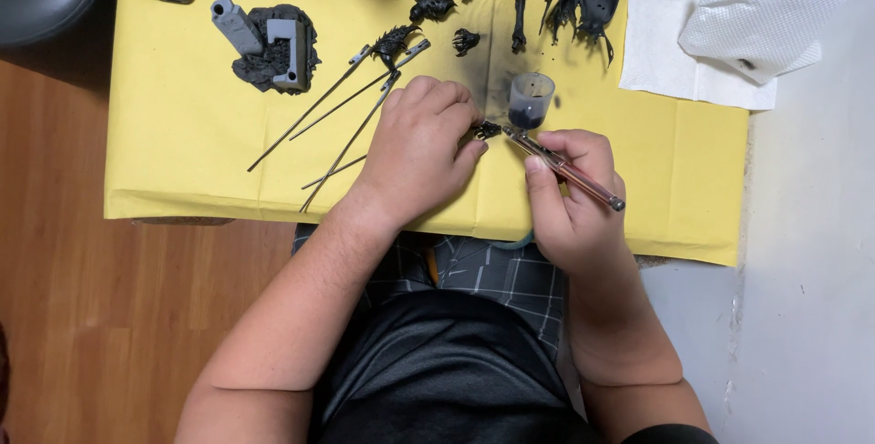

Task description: Airbrushing various plastic model components on a workbench.

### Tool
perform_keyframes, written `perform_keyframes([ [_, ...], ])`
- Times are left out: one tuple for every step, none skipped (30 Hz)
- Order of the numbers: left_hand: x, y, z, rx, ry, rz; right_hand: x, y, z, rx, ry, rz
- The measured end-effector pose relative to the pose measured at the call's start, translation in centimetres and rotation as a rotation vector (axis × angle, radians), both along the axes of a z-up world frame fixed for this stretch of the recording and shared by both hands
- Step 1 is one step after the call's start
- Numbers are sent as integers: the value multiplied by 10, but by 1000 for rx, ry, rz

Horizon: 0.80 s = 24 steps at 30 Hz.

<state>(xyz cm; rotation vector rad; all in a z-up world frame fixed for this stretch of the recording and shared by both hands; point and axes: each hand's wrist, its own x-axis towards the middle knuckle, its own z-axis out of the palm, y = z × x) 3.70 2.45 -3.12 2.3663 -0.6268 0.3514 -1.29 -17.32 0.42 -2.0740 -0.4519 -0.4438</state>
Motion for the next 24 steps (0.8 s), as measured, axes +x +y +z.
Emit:
perform_keyframes([
  [0, 0, -1, 0, 0, 4, 0, -1, -1, 0, 0, 4],
  [0, -1, -2, -9, 3, 5, 0, -2, -2, -5, 6, 8],
  [1, -1, -3, -18, 6, 6, 0, -2, -3, -10, 11, 12],
  [1, -1, -3, -17, 6, 9, 0, -4, -5, -10, 11, 15],
  [1, -1, -4, -19, 9, 9, 0, -6, -7, 10, 23, 17],
  [1, -2, -4, -20, 12, 10, 0, -8, -10, 29, 36, 19],
  [1, -1, -4, -20, 12, 7, 1, -8, -8, 29, 36, 17],
  [1, -2, -4, -16, 7, 11, 1, -8, -6, 39, 40, 15],
  [1, -2, -3, -12, 1, 12, 2, -9, -5, 49, 44, 11],
  [1, -2, -3, -12, 1, 8, 2, -10, -7, 49, 43, 6],
  [1, -2, -3, -4, 2, 9, 2, -11, -10, 83, 48, 6],
  [1, -2, -3, 4, 3, 11, 3, -13, -12, 118, 53, 6],
  [1, -2, -3, 5, 1, 8, 3, -13, -14, 119, 51, 3],
  [1, -2, -4, 1, 1, 7, 3, -14, -16, 134, 60, 0],
  [1, -2, -4, -3, 3, 7, 2, -15, -18, 147, 71, -2],
  [0, -2, -4, -2, 3, 4, 2, -16, -20, 149, 71, -5],
  [1, -2, -4, -11, 14, 8, 2, -16, -22, 164, 70, 7],
  [1, -2, -4, -20, 24, 12, 3, -16, -24, 180, 69, 18],
  [1, -2, -4, -18, 24, 11, 2, -16, -26, 182, 69, 17],
  [1, -2, -3, -16, 27, 10, 2, -16, -27, 205, 68, 30],
  [0, -2, -3, -14, 29, 10, 2, -16, -29, 228, 66, 44],
  [1, -2, -3, -12, 28, 10, 3, -16, -30, 230, 65, 44],
  [1, -2, -3, -13, 32, 10, 3, -17, -31, 224, 55, 34],
  [1, -2, -4, -14, 35, 10, 3, -18, -31, 217, 46, 24],
])
